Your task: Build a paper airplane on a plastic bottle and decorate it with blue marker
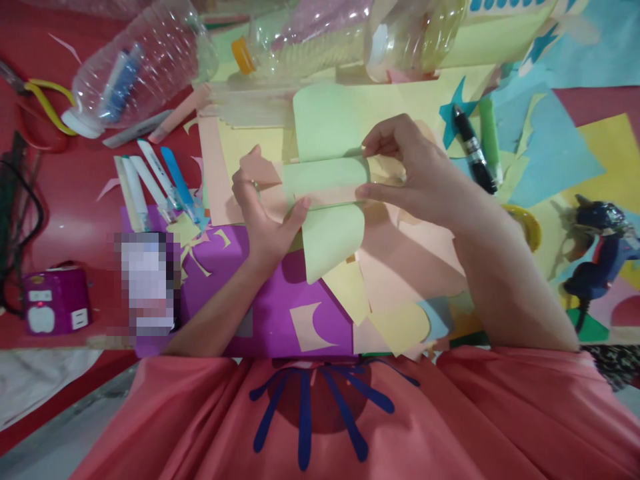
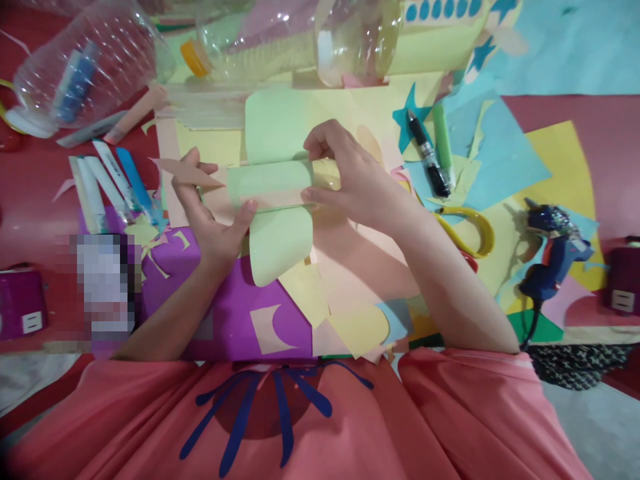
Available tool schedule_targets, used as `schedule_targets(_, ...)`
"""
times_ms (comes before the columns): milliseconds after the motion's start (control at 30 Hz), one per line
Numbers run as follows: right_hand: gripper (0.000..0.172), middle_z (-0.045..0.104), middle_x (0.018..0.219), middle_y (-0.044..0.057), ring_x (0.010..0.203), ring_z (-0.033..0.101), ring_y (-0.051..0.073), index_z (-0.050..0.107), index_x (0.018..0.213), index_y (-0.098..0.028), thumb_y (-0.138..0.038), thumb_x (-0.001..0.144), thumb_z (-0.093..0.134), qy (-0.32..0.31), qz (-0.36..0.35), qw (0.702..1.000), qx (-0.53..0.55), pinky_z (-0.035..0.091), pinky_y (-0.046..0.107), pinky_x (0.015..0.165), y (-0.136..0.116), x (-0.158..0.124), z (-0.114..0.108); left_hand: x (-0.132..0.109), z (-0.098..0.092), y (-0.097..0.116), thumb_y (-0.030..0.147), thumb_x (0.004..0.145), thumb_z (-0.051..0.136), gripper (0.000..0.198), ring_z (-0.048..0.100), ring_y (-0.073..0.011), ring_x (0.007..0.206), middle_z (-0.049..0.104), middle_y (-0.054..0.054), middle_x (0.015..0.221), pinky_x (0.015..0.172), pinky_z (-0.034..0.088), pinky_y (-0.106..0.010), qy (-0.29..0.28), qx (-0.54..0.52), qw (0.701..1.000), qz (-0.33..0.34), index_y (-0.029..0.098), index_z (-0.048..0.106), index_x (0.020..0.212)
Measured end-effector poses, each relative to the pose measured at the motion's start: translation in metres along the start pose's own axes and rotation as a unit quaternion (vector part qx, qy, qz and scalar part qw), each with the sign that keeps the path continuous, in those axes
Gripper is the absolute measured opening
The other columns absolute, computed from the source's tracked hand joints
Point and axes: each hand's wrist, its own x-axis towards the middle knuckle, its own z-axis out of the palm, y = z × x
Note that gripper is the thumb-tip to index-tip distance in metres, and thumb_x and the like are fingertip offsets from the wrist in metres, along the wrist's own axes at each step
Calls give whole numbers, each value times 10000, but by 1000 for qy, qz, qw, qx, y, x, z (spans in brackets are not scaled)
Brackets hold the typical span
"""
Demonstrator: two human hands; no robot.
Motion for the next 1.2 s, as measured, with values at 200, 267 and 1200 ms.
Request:
schedule_targets(200, 414, 525, 1067, 70, 1055, 533, 283, 441, 1058, -271, -499, 780, 646, 89, 9, 993, -77, 466, 523, 932, -9, -2, 29, 1, -1, 2, 603, 788, 617, 634, 458, -267, 1173, 416, -71, 1290, 1006, 393, -459, 5, -11, 1000, 22, 340, 343, 1297)
schedule_targets(267, 450, 514, 1080, 90, 1082, 513, 309, 435, 1068, -261, -550, 781, 627, 114, 14, 988, -108, 453, 550, 932, -13, -2, 39, 0, -1, 2, 619, 781, 611, 644, 469, -269, 1170, 429, -75, 1290, 991, 408, -461, 12, -8, 1000, 27, 336, 346, 1296)
schedule_targets(1200, 642, 504, 1094, 151, 1107, 493, 340, 470, 1085, -189, -752, 777, 450, 102, 78, 965, -228, 421, 532, 940, -38, 0, 47, 0, -2, 1, 595, 802, 602, 608, 481, -275, 1173, 453, -86, 1295, 1000, 417, -453, -9, 29, 999, 24, 324, 348, 1283)
